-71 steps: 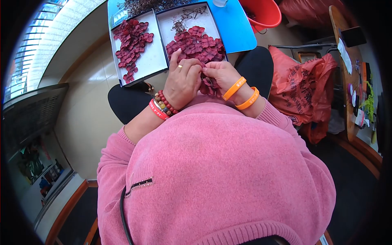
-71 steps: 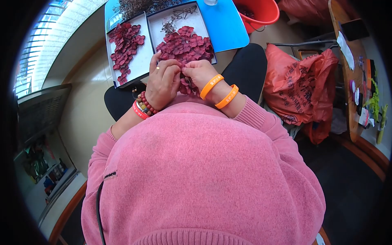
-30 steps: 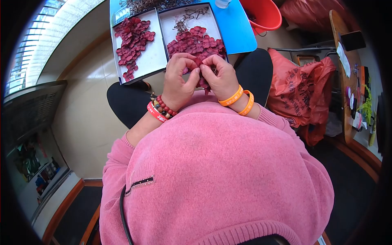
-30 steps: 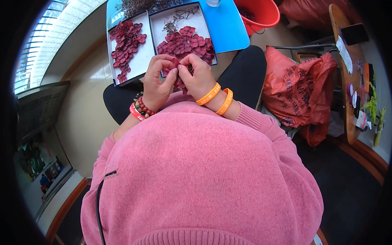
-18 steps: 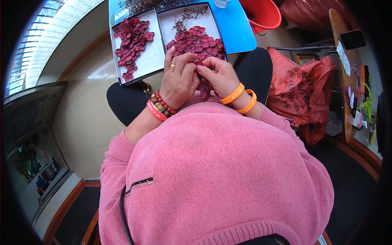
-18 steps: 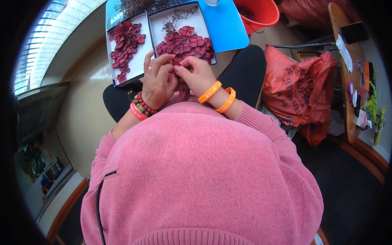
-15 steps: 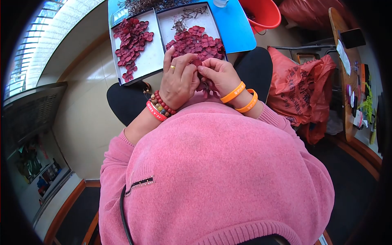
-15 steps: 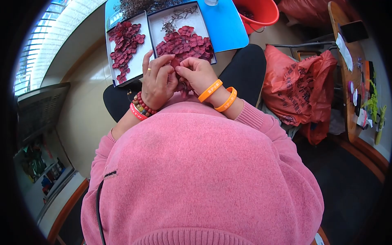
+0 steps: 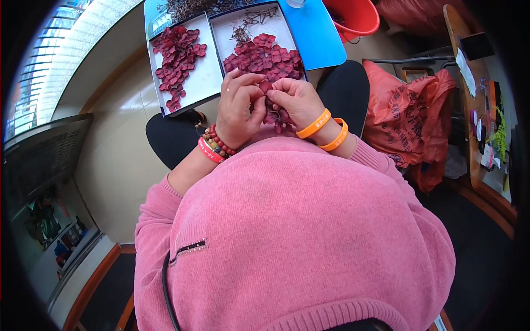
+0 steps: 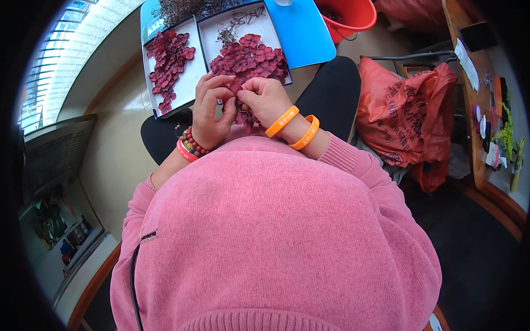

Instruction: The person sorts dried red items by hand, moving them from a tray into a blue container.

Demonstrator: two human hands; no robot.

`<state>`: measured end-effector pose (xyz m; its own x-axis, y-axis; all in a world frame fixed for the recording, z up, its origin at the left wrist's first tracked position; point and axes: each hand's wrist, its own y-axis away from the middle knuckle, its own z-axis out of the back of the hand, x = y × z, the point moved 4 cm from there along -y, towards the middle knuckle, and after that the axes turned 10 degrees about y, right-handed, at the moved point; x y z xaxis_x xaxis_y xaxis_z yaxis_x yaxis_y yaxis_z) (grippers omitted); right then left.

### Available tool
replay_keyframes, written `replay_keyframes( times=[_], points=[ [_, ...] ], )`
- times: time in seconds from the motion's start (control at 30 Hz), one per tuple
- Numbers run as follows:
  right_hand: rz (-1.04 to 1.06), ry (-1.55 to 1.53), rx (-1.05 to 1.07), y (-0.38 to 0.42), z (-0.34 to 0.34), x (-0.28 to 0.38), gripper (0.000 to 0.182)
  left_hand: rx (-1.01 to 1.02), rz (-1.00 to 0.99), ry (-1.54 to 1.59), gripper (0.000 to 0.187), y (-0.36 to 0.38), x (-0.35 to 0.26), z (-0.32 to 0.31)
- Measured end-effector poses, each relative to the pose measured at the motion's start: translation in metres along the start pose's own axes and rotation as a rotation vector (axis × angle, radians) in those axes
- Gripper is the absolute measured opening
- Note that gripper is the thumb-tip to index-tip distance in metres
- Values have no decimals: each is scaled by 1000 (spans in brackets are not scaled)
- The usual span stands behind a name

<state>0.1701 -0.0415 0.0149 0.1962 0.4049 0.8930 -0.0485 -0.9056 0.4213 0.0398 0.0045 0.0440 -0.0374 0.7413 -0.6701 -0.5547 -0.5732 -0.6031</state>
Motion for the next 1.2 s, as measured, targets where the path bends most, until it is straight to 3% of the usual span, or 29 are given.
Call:
replay_keyframes(
  times=[0.2, 0.47, 0.67, 0.77, 0.87, 1.0, 1.1, 1.2],
  points=[
    [162, 26, -21, -3, -3, 0, 11, -26, 388, 438, 9, 8, 10, -3],
    [79, 19, -41, -4, -1, -2, 12, -107, 840, 1007, 6, 15, 20, -9],
    [124, 184, -41, -7, 2, -6, 11, -50, 782, 803, 7, 19, 33, -15],
    [94, 148, -30, -4, 0, -1, 11, -84, 841, 894, 8, 18, 34, -15],
    [127, 34, 6, -4, -3, 4, 15, -123, 1082, 1139, 11, 21, 43, -10],
    [190, 103, 12, -1, -5, 12, 18, -119, 1109, 1427, 13, 26, 46, -12],
    [214, 179, -12, -1, -6, 17, 17, -198, 1195, 1481, 10, 30, 48, -9],
    [249, 184, 20, 2, -11, 23, 16, -157, 1167, 1519, 18, 36, 56, -6]
  ],
)
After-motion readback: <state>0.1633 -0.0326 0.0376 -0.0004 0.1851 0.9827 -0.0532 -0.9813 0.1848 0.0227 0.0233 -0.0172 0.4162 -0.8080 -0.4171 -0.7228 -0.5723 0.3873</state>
